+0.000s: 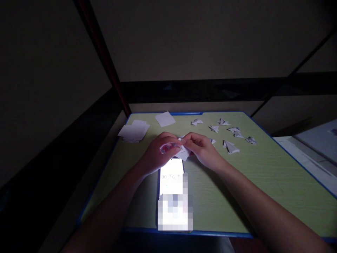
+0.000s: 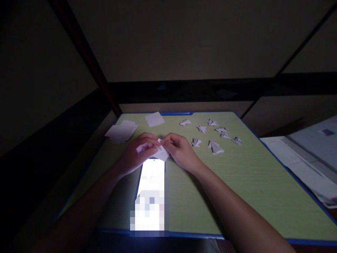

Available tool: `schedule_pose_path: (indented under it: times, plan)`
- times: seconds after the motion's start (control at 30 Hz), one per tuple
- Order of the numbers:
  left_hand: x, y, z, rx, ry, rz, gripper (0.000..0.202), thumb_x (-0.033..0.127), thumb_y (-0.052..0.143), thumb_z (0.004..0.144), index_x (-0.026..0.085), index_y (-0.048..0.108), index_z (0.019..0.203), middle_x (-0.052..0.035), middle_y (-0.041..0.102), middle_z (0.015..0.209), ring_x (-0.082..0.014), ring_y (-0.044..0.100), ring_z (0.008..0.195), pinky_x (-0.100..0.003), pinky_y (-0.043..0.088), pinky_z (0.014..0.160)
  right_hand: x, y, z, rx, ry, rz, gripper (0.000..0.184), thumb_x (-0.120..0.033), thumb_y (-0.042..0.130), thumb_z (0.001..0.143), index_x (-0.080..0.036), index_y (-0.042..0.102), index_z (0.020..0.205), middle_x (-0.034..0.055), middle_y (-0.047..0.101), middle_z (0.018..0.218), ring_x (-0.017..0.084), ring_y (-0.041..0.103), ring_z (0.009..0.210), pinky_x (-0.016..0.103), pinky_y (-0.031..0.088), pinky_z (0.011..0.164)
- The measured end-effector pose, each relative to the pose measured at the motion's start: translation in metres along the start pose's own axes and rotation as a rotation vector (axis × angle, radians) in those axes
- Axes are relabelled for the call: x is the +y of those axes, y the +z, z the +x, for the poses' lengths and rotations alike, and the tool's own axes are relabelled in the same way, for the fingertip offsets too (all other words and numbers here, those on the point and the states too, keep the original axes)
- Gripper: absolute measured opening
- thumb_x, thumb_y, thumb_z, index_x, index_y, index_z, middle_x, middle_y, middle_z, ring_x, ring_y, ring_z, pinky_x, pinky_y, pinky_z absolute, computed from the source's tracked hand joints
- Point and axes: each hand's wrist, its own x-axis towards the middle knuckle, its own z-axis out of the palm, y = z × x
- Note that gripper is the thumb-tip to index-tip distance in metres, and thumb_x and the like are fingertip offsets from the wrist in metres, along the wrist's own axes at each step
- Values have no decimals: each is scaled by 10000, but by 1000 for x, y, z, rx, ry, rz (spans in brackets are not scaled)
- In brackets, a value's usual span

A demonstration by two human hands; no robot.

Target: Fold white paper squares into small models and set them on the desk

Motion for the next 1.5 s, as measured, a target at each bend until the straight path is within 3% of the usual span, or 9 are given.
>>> schedule_pose_path:
  times: [0.17,0.67,0.93,1.07,1.23,1.33,1.5]
  plan:
    - [1,-1,-1,-64,-4,15,91,164,616,805,165,683,867,-51,600,932,-94,574,736,-202,474,596,-3,0,0,-8,0,-27,272,-418,600,792,-152,583,736,-44,476,549,92,394,492,250,276,476]
    - [5,-1,-4,-158,-12,118,85,161,648,808,179,686,881,-33,583,944,-82,570,730,-190,466,613,-4,-3,-2,-83,23,-44,219,-358,576,801,-147,580,740,-36,494,592,95,411,513,258,271,492]
    - [0,6,-2,-50,-25,63,48,178,628,806,146,659,790,-36,601,837,-97,561,700,-206,452,590,-1,-4,-2,-70,38,-10,231,-371,588,812,-157,568,728,-54,453,567,87,383,504,254,257,488]
    - [-3,16,-4,44,-144,-67,62,200,593,808,150,607,842,-33,621,800,-106,580,679,-218,481,579,0,-3,-2,-51,38,35,254,-403,626,797,-160,578,740,-55,464,552,89,394,496,248,270,476]
    - [-1,21,-6,95,-360,-296,261,246,609,760,177,476,975,15,567,740,-114,594,602,-192,498,444,0,0,-2,-63,50,59,303,-454,639,795,-161,582,742,-47,488,564,90,418,502,243,304,480]
    - [0,20,-4,65,-430,-312,241,287,601,756,160,483,924,14,562,709,-105,580,571,-181,485,417,-1,1,-2,-66,49,61,326,-478,638,788,-160,580,745,-46,485,567,91,421,504,242,309,480]
    - [2,18,-1,-11,-428,-280,192,315,559,779,141,508,717,15,542,611,-68,520,489,-148,409,380,-4,1,-3,-69,48,54,312,-464,640,782,-160,579,745,-45,479,569,94,423,510,243,314,484]
